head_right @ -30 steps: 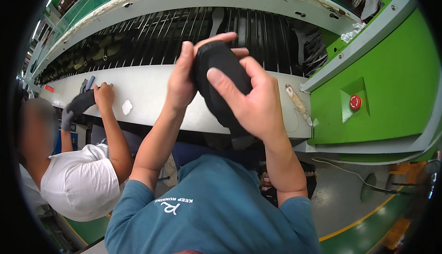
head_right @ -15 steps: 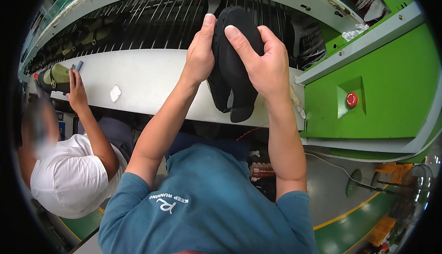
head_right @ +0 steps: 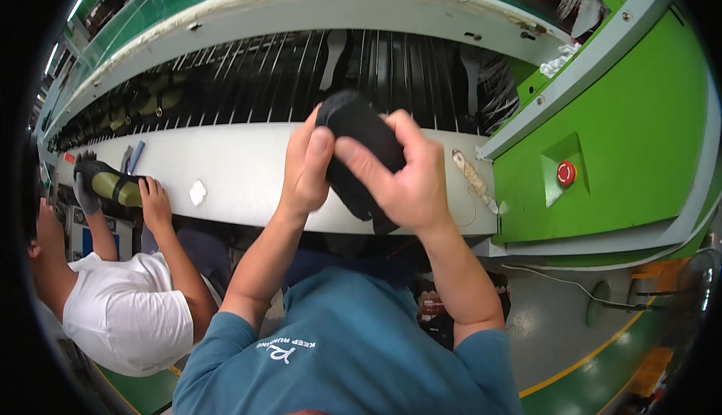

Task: The person assembles sandals on a factory assembly line. They pick up a black sole and a green upper, apply adhesive to the sole using a small tool, and press the two parts together. The person repeats this process for multiple units, inspecting the bond and placing the finished sandals on a conveyor belt.

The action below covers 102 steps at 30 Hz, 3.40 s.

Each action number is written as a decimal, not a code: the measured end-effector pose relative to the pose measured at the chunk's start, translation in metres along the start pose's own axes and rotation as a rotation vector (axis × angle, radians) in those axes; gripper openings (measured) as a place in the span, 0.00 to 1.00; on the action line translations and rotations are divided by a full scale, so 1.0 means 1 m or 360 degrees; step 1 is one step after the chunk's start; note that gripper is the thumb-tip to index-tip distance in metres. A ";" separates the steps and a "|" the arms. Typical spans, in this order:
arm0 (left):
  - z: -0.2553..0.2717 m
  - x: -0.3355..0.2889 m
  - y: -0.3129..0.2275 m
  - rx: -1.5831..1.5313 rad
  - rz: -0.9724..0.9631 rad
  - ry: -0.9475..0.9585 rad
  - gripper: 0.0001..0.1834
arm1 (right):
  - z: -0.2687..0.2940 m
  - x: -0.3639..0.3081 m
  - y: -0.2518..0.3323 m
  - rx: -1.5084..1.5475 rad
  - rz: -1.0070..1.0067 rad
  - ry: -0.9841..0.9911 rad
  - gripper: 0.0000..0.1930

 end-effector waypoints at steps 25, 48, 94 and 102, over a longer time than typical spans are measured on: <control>0.062 -0.059 -0.032 0.0029 0.0006 -0.0283 0.35 | -0.056 -0.028 0.010 0.0050 0.0623 0.0143 0.14; 0.050 -0.067 -0.042 0.0118 0.0015 -0.0127 0.26 | -0.037 -0.028 -0.014 -0.0020 -0.0252 0.0571 0.30; 0.082 -0.174 0.064 0.0179 0.0263 -0.1027 0.25 | 0.014 -0.088 -0.102 0.1158 -0.0839 -0.0233 0.33; 0.034 -0.124 0.102 -0.0200 0.0436 -0.0598 0.48 | 0.008 -0.030 -0.049 0.0528 -0.0340 -0.0349 0.29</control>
Point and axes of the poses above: each hand's wrist, its own x-axis towards the middle knuckle, its own z-axis out of the back of the hand, y = z × x, the point moved 7 cm from there along x, towards the middle knuckle, and after that the axes turned 6 degrees about z, right-handed, at the moved point
